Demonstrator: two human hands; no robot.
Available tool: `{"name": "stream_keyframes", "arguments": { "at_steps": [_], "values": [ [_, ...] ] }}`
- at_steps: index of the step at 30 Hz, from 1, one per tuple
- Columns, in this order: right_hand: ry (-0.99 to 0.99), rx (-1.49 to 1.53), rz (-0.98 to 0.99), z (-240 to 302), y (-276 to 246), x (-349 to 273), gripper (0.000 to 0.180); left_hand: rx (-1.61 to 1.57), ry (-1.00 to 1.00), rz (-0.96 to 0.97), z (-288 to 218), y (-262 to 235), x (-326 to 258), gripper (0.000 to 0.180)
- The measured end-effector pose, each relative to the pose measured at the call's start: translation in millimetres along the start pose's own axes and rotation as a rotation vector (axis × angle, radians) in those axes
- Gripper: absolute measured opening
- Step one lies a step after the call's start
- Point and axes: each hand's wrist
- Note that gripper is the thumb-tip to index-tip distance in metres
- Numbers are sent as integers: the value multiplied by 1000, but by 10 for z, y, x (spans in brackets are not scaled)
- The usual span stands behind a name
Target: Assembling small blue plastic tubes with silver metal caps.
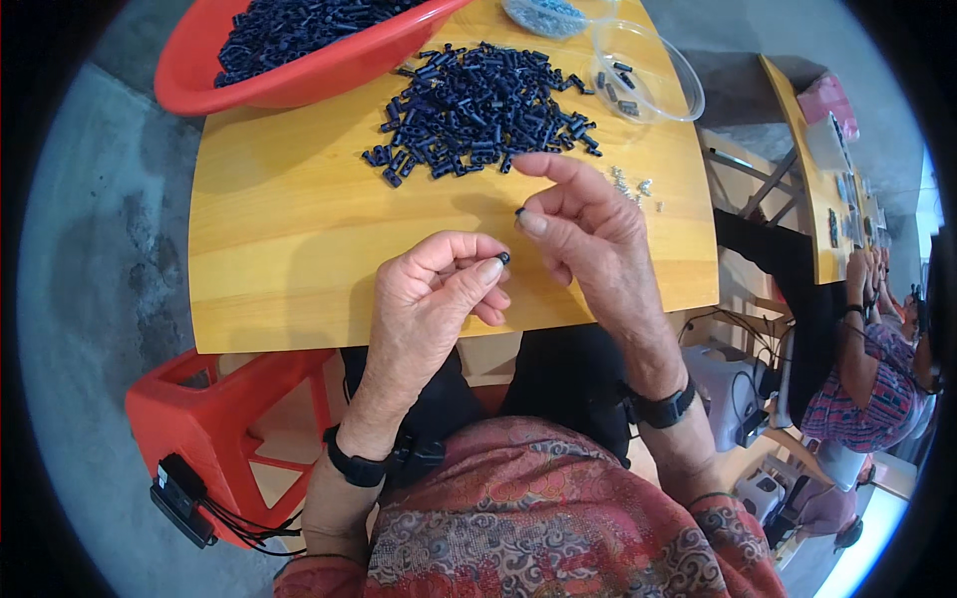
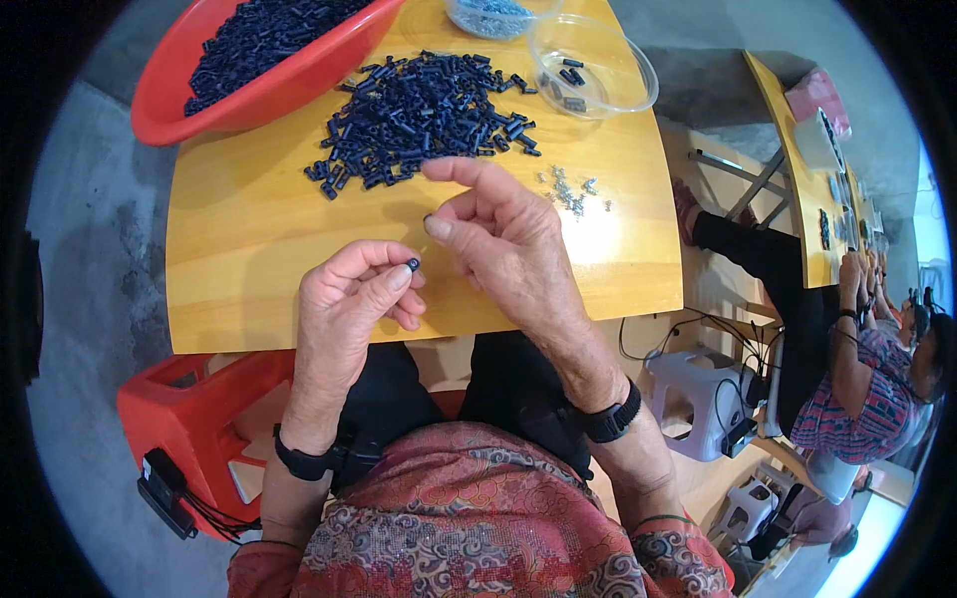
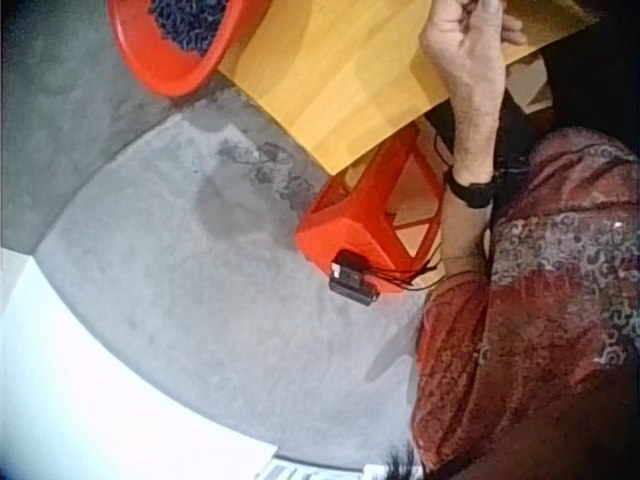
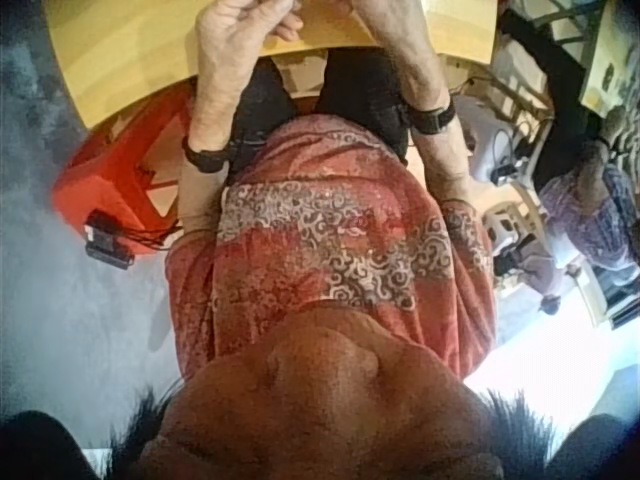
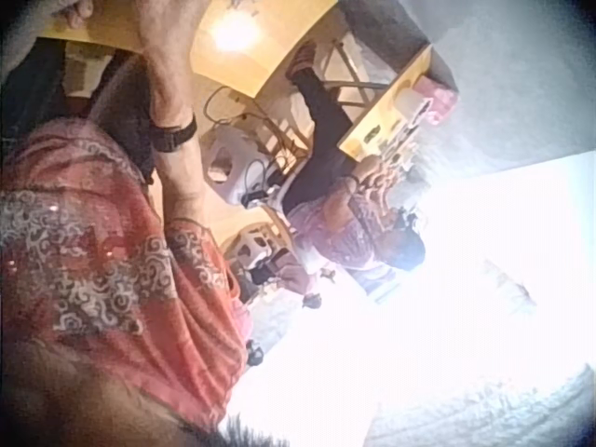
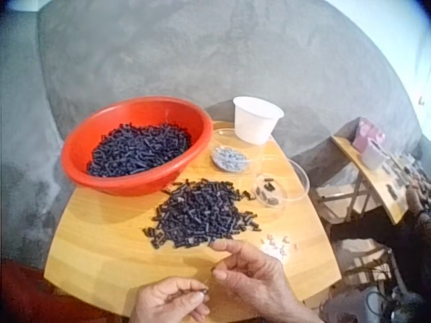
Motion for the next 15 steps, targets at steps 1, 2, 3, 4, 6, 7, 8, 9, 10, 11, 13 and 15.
{"name": "stream_keyframes", "arguments": {
  "at_steps": [1,2,3,4,6,7,8,9,10,11,13,15],
  "values": [
    [66,209,40,19,5,-45,16,-7,-21,0,-3,8,-1,16],
    [67,210,38,12,14,-78,16,-15,-41,0,-8,16,-3,17],
    [138,245,16,-3,26,-105,18,-13,-43,-1,-17,22,-4,17],
    [209,280,-5,-17,33,-124,19,-4,-52,-5,-29,30,-3,18],
    [203,364,-19,-45,33,-153,18,6,-63,-10,-45,38,-2,18],
    [196,445,-35,-53,32,-164,16,-8,-76,-15,-51,42,-2,19],
    [197,446,-36,-56,35,-172,16,-22,-89,-21,-55,46,0,19],
    [197,443,-43,-62,43,-174,16,-20,-90,-23,-58,46,-1,19],
    [197,440,-51,-68,47,-175,16,-22,-98,-28,-60,45,-2,19],
    [199,442,-50,-77,39,-176,16,-24,-107,-33,-63,45,-3,19],
    [197,441,-28,-98,17,-178,16,-32,-113,-35,-68,50,-1,19],
    [204,459,-25,-100,9,-186,15,-39,-119,-38,-79,57,1,19]
  ]
}}
Point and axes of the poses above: each hand's wrist, its own x-axis towards the middle knuckle, its own y-axis out of the palm, z = x × y, and after that the axes turned 8 degrees about z, right-handed
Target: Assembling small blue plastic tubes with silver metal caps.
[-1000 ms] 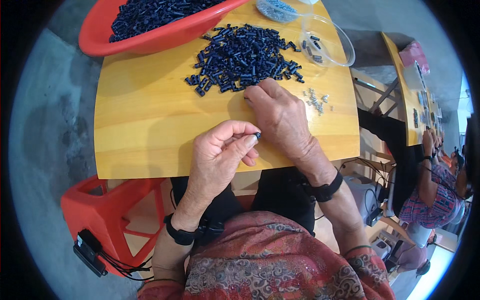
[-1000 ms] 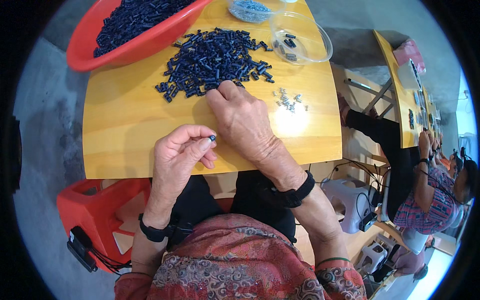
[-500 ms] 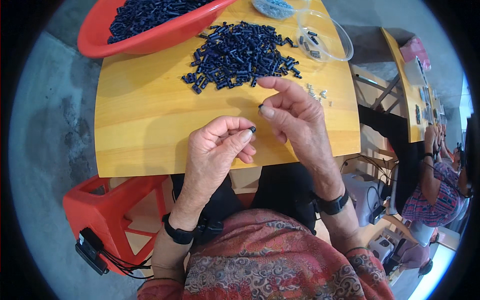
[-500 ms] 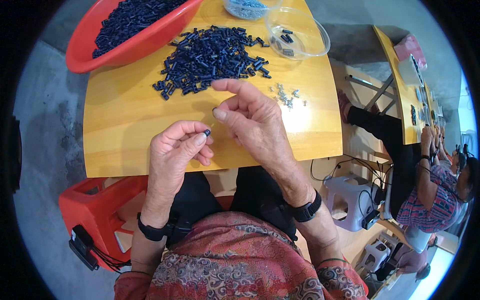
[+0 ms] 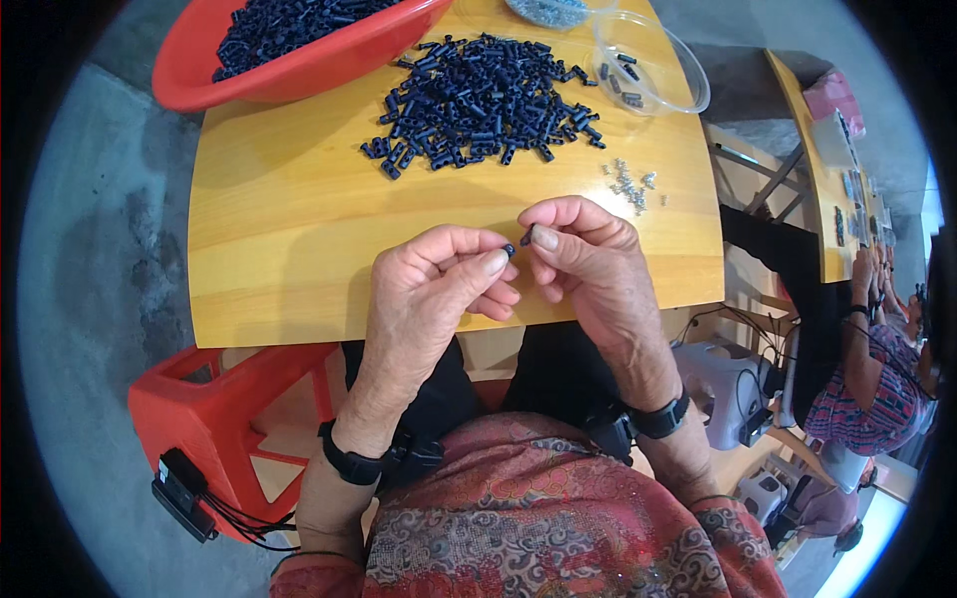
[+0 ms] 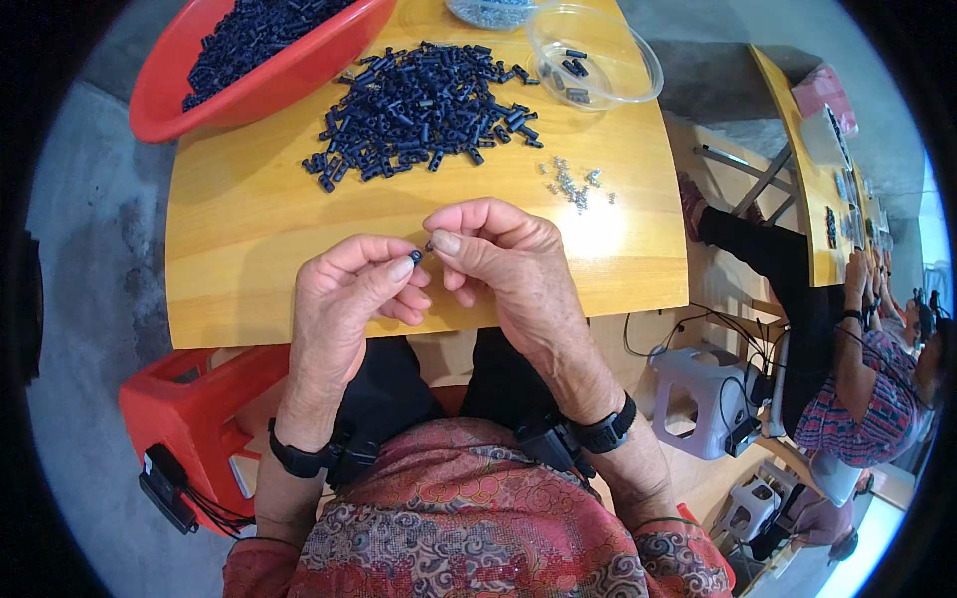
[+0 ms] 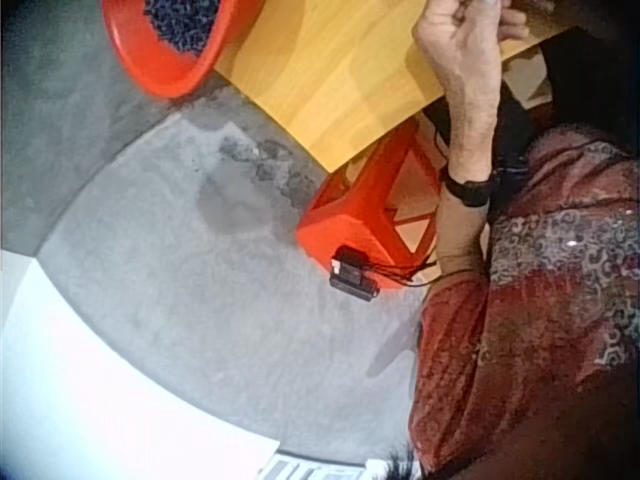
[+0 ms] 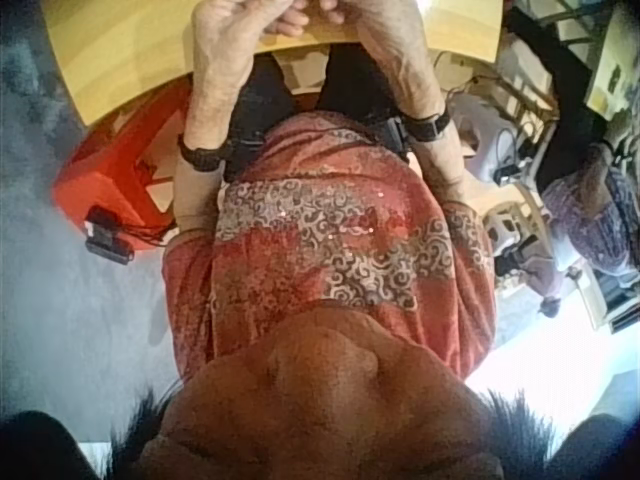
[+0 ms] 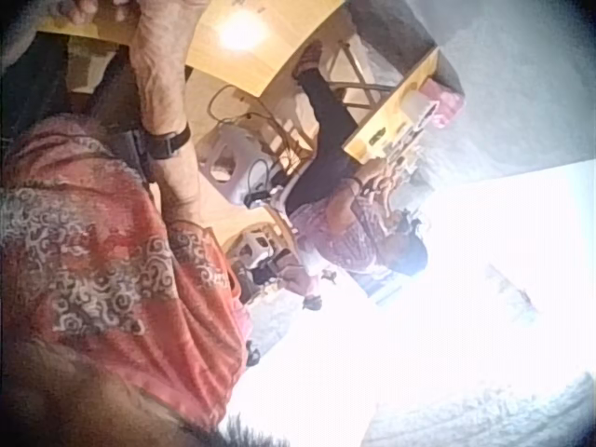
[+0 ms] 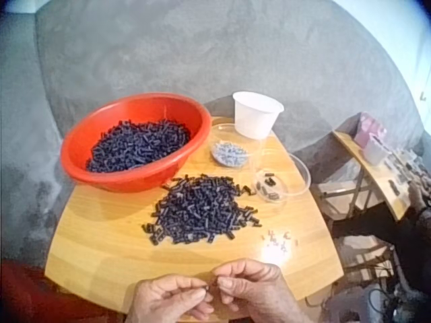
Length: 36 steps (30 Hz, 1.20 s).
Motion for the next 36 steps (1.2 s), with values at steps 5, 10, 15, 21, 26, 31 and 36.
{"name": "stream_keyframes", "arguments": {
  "at_steps": [5,10,15,21,26,31,36],
  "values": [
    [-3,34,26,-22,-21,18,13,-12,-18,4,-25,8,-2,19],
    [-11,-30,19,-39,-3,24,12,-11,-20,6,-21,-1,-7,18],
    [-21,-105,1,-42,16,19,12,-11,-25,18,-19,-13,-6,19],
    [-53,-253,-34,-35,37,10,9,15,9,16,7,6,5,16],
    [-110,-372,-38,-54,59,-13,8,76,26,16,34,0,10,15],
    [-289,-554,-96,-134,84,-16,6,62,36,6,25,18,16,13],
    [-531,-796,-108,-222,55,20,11,52,25,-5,24,20,8,13]
  ]
}}
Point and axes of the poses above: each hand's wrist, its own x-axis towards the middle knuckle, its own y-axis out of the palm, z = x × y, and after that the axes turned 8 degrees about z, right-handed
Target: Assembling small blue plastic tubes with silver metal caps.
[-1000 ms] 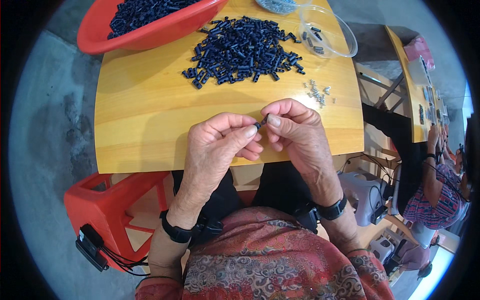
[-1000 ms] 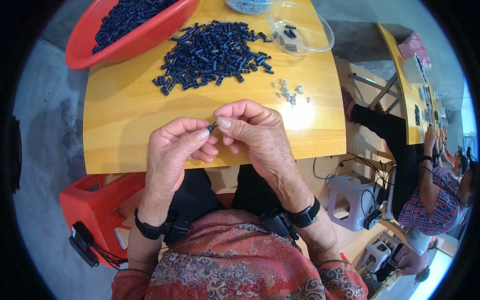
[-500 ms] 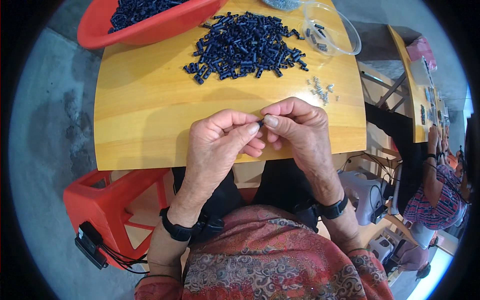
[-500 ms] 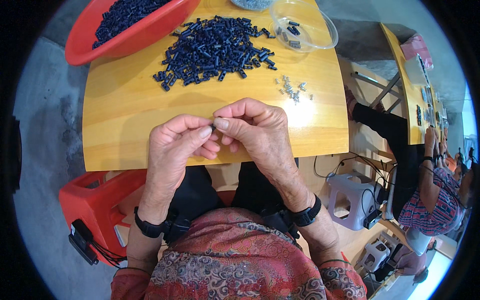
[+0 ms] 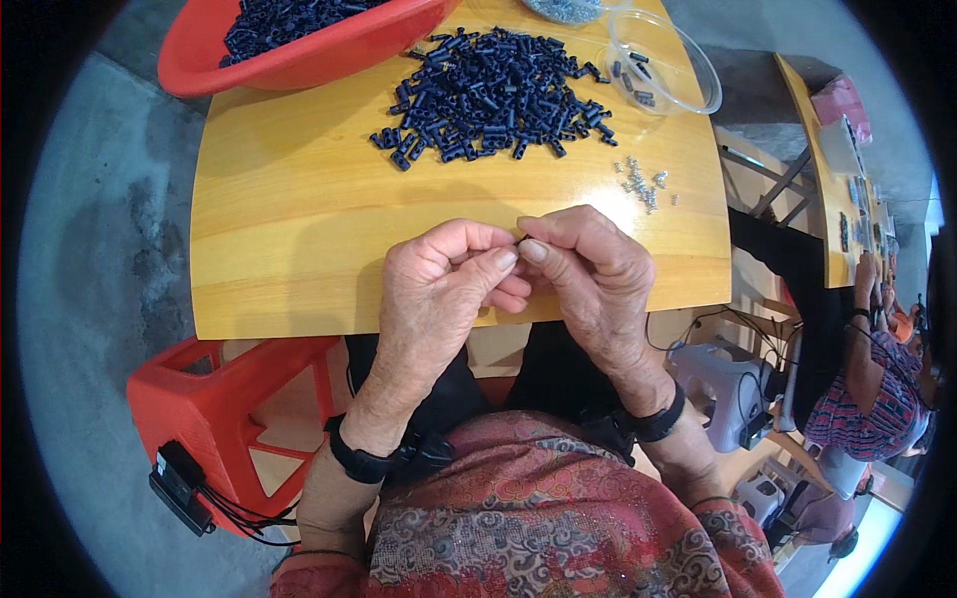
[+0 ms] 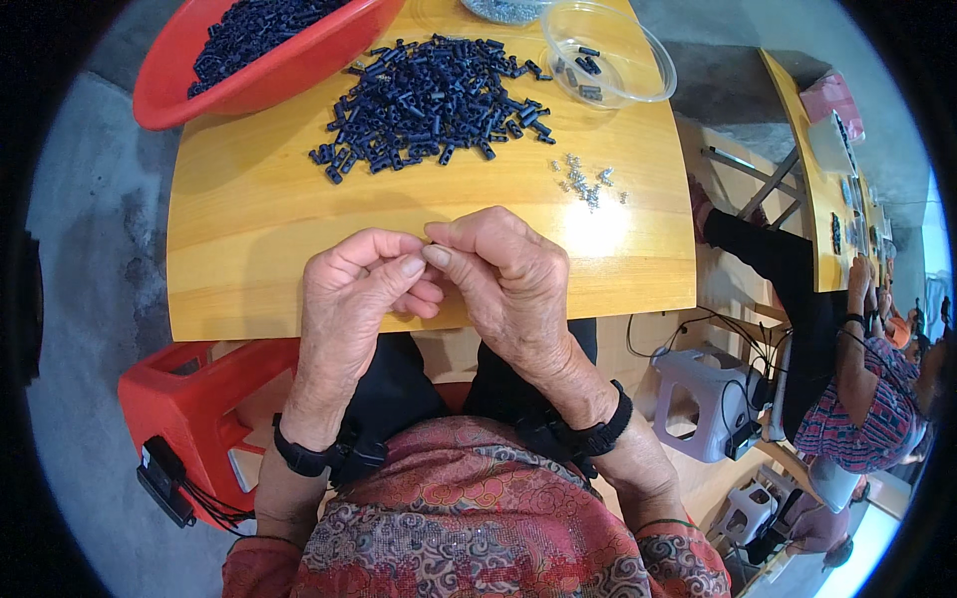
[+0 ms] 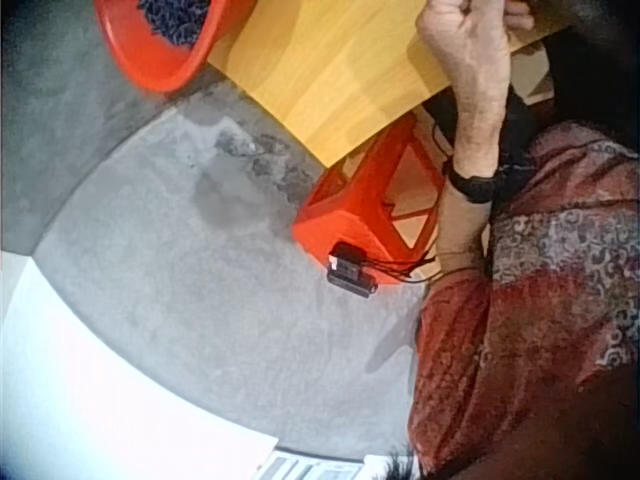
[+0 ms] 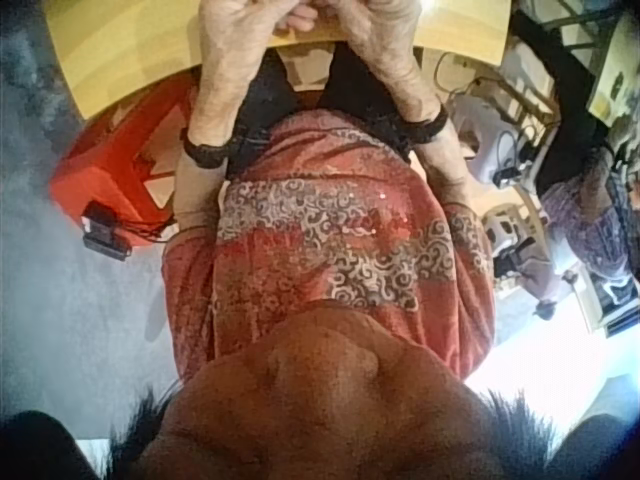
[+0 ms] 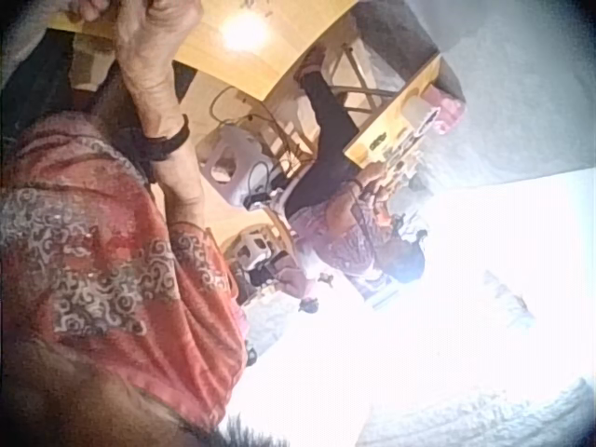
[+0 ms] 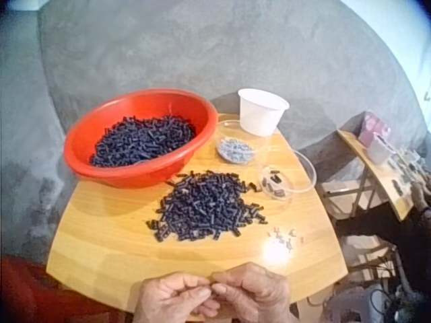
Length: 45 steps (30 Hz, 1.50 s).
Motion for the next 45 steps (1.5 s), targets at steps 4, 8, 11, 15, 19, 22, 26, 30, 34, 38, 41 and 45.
{"name": "stream_keyframes", "arguments": {
  "at_steps": [4,8,11,15,19,22,26,30,34,38,41,45],
  "values": [
    [-103,-26,-25,-28,32,-7,15,-13,0,-15,9,8,-14,13],
    [-156,-35,-31,-61,60,-20,17,-29,21,-44,20,34,-2,12],
    [-239,-94,-46,-66,71,-26,21,-1,54,-74,41,62,0,11],
    [-156,-84,32,-59,26,-36,19,2,57,-69,28,41,-5,12],
    [93,149,130,-32,-31,-19,21,-44,-29,-24,-32,7,16,16],
    [52,163,137,-40,-52,-27,23,-39,-58,-3,-67,0,13,18],
    [42,241,189,-65,-71,-44,29,-32,-81,13,-88,-19,9,18],
    [79,322,218,-112,-57,-63,37,-18,-92,18,-97,-14,29,17],
    [-46,-22,174,-1,-72,-49,41,7,-74,25,-87,-30,36,17],
    [-246,-418,125,42,-131,26,37,-20,-75,24,-56,2,36,15],
    [-377,-631,195,53,-182,53,28,71,-92,19,-49,0,44,14],
    [-378,-626,252,71,-204,83,21,123,-74,24,-31,1,48,13]
  ]
}}
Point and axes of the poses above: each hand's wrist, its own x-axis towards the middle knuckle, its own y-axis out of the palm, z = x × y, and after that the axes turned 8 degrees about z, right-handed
